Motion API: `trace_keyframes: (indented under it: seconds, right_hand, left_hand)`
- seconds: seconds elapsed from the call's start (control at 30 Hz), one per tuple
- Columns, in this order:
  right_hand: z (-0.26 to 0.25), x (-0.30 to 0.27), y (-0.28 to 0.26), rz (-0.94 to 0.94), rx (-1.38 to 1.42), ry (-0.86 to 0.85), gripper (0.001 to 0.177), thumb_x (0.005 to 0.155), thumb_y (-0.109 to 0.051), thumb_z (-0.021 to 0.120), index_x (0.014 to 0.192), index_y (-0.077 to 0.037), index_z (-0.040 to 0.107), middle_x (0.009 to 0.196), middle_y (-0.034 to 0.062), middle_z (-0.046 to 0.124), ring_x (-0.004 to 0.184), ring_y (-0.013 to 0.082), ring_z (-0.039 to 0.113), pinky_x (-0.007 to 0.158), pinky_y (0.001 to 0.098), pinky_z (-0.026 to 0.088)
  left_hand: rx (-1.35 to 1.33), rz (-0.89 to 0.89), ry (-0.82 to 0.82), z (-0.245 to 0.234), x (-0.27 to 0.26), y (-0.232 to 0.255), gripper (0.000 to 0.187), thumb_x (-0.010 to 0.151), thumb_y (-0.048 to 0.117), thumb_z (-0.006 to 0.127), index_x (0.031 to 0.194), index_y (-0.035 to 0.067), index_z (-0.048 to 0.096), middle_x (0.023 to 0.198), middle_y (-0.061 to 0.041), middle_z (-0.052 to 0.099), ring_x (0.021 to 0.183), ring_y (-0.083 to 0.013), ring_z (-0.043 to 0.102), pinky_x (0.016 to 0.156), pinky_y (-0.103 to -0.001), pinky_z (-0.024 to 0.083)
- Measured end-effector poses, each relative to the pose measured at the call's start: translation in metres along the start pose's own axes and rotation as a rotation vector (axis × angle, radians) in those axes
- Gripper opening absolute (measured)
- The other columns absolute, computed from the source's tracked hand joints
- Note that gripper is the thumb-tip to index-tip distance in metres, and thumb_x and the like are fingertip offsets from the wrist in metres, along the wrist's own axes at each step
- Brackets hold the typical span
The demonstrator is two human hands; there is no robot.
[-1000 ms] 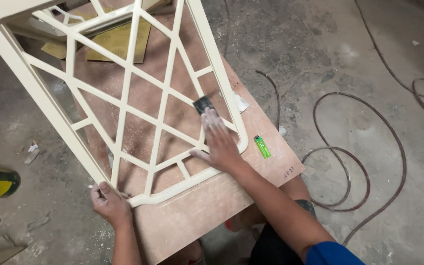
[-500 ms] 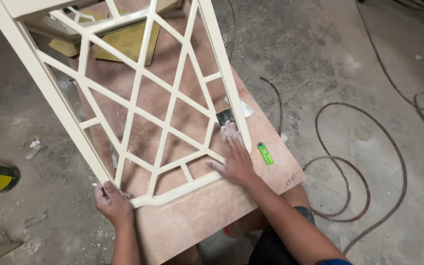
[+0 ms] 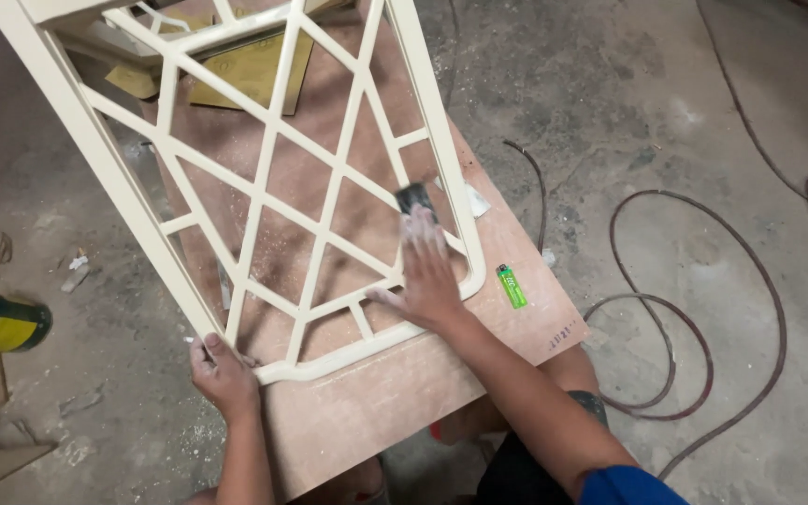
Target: Sanding the wooden frame of a chair back with sandpaper to smooth the surface.
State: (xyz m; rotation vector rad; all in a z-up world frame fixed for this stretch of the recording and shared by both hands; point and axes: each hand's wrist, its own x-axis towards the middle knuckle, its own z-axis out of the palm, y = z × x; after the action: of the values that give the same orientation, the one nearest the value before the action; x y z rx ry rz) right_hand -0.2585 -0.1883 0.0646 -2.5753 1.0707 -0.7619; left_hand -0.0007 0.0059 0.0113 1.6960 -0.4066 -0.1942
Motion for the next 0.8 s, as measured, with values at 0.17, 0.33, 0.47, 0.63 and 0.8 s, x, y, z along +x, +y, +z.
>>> trace_keyframes:
  seconds: [0.17, 0.33, 0.47, 0.63, 0.8]
  right_hand:
    - [-0.012, -0.006, 0.010, -0.027, 0.018, -0.078, 0.114, 0.089, -0.071, 0.059, 0.161, 0.000, 0.006, 0.171, 0.0225, 0.005, 0.159, 0.0345, 0.001, 0.130, 0.0536, 0.007]
    - [-0.001, -0.022, 0.017, -0.035, 0.013, 0.039, 0.118, 0.088, -0.076, 0.055, 0.163, -0.003, 0.003, 0.172, 0.0238, 0.002, 0.161, 0.0387, 0.003, 0.130, 0.0570, 0.005]
    - [-0.001, 0.004, -0.009, -0.026, 0.160, 0.155, 0.126, 0.070, -0.071, 0.080, 0.160, 0.000, 0.027, 0.167, 0.0251, 0.025, 0.155, 0.0444, 0.022, 0.128, 0.0540, 0.019]
    - [-0.008, -0.038, 0.024, 0.024, 0.174, 0.105, 0.117, 0.075, -0.061, 0.082, 0.158, 0.003, 0.029, 0.165, 0.0263, 0.027, 0.153, 0.0446, 0.025, 0.127, 0.0520, 0.018]
    - [-0.007, 0.002, -0.008, -0.011, 0.141, 0.197, 0.122, 0.069, -0.067, 0.084, 0.156, 0.003, 0.034, 0.161, 0.0284, 0.034, 0.151, 0.0460, 0.031, 0.127, 0.0532, 0.022]
  left_hand:
    - [-0.017, 0.006, 0.001, 0.001, 0.002, 0.000, 0.045, 0.110, 0.048, 0.051, 0.122, 0.005, 0.058, 0.066, -0.003, 0.053, 0.046, -0.0124, 0.053, 0.042, -0.030, 0.051]
    - [-0.022, 0.013, 0.007, 0.003, 0.002, -0.005, 0.033, 0.114, 0.040, 0.049, 0.110, 0.008, 0.056, 0.063, -0.001, 0.048, 0.044, -0.0114, 0.050, 0.042, -0.030, 0.048]
    - [0.008, 0.109, 0.077, 0.002, 0.003, -0.023, 0.033, 0.116, 0.030, 0.050, 0.118, -0.001, 0.063, 0.057, -0.013, 0.056, 0.045, -0.0210, 0.058, 0.039, -0.028, 0.044]
    - [-0.005, 0.099, 0.067, 0.005, 0.008, -0.019, 0.034, 0.115, 0.029, 0.050, 0.121, -0.003, 0.061, 0.057, -0.016, 0.055, 0.045, -0.0220, 0.059, 0.039, -0.029, 0.045]
    - [0.011, 0.107, 0.074, 0.007, 0.007, -0.020, 0.034, 0.116, 0.031, 0.050, 0.118, -0.001, 0.062, 0.055, -0.016, 0.056, 0.044, -0.0216, 0.059, 0.038, -0.029, 0.045]
